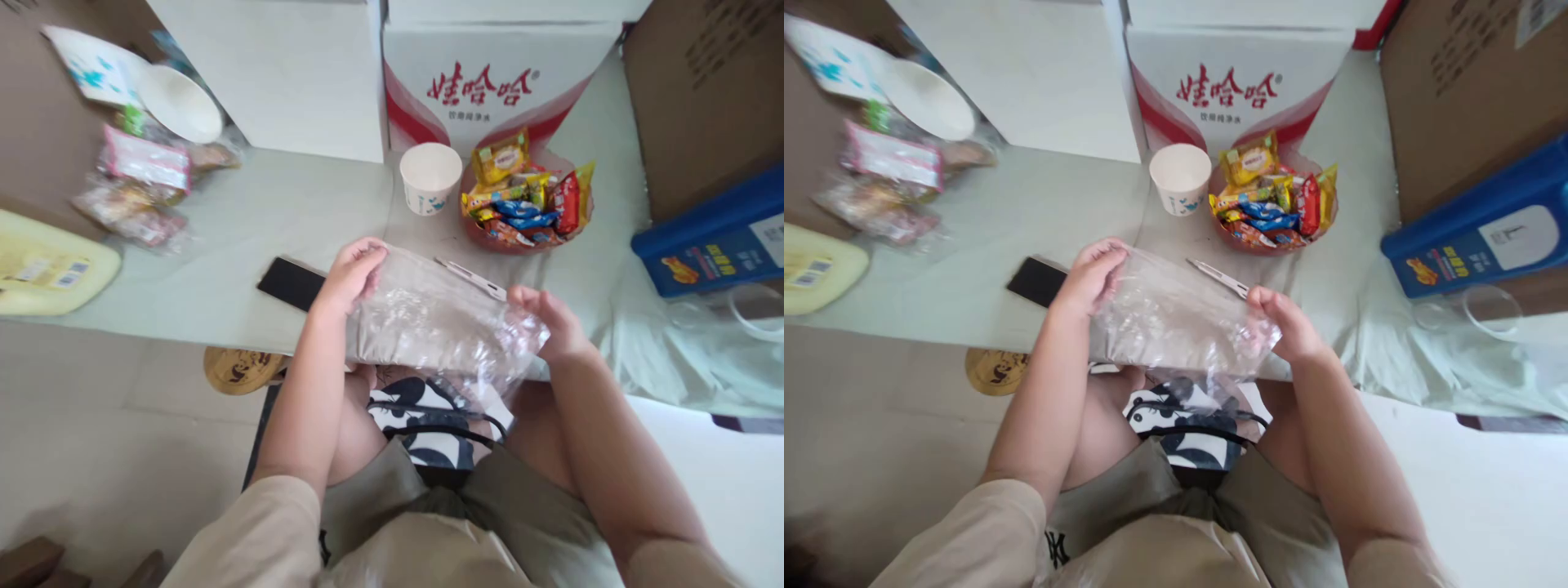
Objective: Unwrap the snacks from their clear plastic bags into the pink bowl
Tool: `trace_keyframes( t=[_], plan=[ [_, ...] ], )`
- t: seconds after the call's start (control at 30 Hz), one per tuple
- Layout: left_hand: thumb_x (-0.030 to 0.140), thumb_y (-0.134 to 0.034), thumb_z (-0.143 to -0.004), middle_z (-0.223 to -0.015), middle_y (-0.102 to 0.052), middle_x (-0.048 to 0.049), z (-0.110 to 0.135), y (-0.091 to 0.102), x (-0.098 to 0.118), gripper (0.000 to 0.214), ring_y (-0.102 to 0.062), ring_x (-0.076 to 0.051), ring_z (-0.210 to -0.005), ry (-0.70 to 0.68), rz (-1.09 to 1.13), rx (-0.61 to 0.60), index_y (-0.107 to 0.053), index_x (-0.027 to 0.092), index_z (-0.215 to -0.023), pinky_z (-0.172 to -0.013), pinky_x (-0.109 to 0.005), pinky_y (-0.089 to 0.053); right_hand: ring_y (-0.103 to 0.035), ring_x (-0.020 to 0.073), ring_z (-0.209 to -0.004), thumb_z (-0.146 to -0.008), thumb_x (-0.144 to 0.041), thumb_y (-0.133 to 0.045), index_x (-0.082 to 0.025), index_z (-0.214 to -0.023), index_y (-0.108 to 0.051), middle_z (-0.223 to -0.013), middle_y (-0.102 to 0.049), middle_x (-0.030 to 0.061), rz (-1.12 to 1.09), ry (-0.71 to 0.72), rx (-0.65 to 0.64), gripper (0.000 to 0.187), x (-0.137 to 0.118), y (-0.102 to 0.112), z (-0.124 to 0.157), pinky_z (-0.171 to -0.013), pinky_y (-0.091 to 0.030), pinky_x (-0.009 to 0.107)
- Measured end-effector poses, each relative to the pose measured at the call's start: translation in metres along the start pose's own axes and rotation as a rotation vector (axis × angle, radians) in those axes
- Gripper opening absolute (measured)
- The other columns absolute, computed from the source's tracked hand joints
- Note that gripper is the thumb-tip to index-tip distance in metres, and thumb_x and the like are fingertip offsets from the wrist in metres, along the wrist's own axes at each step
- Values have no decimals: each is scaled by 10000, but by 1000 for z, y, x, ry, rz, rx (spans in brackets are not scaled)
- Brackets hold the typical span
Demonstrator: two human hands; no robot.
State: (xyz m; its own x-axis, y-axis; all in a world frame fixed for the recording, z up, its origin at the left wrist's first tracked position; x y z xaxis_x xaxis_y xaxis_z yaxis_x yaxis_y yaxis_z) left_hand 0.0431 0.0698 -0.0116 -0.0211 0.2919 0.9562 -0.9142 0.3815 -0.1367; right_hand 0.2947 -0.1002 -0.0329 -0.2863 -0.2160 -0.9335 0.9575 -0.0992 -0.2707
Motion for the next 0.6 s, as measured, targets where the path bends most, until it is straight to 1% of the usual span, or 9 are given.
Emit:
trace_keyframes(
  t=[0.07, 0.13, 0.2, 0.27, 0.37, 0.43, 0.47, 0.53, 0.6],
  plan=[
    [272, -728, -797, -416, -401, 76, 1, -4, 0, 113, -304, -51, -295, 18, -15, -60, -661, 197, -747, -319, -178, -129, -510, 164, -456, -715, -827, -619, -277, -741, -448, -543, -481, -49, 1, 60, 101, 577, 0, -1, -9, -491, -500, 335],
    [263, -746, -789, -413, -418, 69, 1, -11, -4, 110, -311, -48, -289, 58, -58, -154, -683, 185, -744, -314, -178, -121, -658, 203, -670, -715, -811, -639, -281, -795, -494, -723, -629, -1, -34, 78, 140, 555, 3, -6, -17, -639, -578, 369],
    [256, -765, -778, -412, -446, 63, 3, -20, -9, 97, -343, -57, -283, 137, -137, -258, -704, 181, -769, -312, -177, -142, -719, 232, -877, -676, -790, -714, -286, -919, -572, -970, -720, 36, -92, 6, 37, 577, 10, -19, -21, -745, -606, 395],
    [252, -780, -766, -406, -467, 59, 5, -27, -13, 101, -367, -70, -279, 208, -236, -351, -716, 182, -801, -314, -179, -173, -737, 235, -920, -660, -731, -789, -282, -1070, -612, -1084, -739, 57, -108, -114, -159, 634, 17, -35, -19, -748, -612, 385],
    [297, -813, -727, -433, -522, 36, 9, -32, -12, 196, -410, -91, -299, 264, -247, -504, -725, 180, -857, -326, -196, -239, -695, 156, -660, -762, -557, -814, -231, -1044, -652, -831, -735, 20, 20, -241, -421, 461, 23, -54, -12, -588, -558, 282],
    [418, -825, -702, -475, -557, 20, 13, -35, -5, 365, -467, -122, -340, 252, -39, -570, -728, 183, -964, -349, -224, -316, -586, 103, -512, -830, -485, -776, -204, -909, -668, -649, -653, -25, 95, -228, -478, 311, 24, -59, -10, -492, -475, 233],
    [500, -815, -698, -523, -591, 5, 15, -36, -1, 463, -522, -144, -389, 219, 104, -559, -722, 188, -1026, -376, -241, -367, -544, 90, -485, -847, -476, -758, -200, -856, -666, -608, -618, -37, 100, -195, -462, 290, 24, -60, -10, -472, -447, 226],
    [656, -767, -695, -703, -689, -43, 17, -38, 4, 623, -667, -202, -591, 128, 351, -487, -701, 197, -1112, -488, -285, -493, -510, 84, -483, -851, -482, -747, -208, -819, -660, -597, -589, -46, 55, -113, -345, 289, 23, -60, -12, -465, -430, 225],
    [731, -737, -696, -938, -744, -96, 18, -43, 3, 679, -737, -266, -877, 92, 420, -451, -698, 194, -1110, -650, -336, -574, -503, 92, -485, -826, -496, -764, -223, -818, -649, -600, -574, -50, -12, -48, -175, 296, 24, -56, -16, -460, -430, 232]
  ],
)
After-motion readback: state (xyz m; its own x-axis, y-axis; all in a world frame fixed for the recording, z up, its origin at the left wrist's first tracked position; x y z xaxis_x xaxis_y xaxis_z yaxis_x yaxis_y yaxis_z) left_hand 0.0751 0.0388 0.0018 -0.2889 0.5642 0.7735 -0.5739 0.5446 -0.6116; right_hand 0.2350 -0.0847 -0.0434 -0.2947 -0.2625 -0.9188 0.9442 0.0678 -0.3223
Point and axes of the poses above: each hand's wrist, its own z-axis away from the middle knuckle, its own y-axis out of the back of the hand, x = y × z, the point moved 2 cm from there along -z, towards the middle knuckle
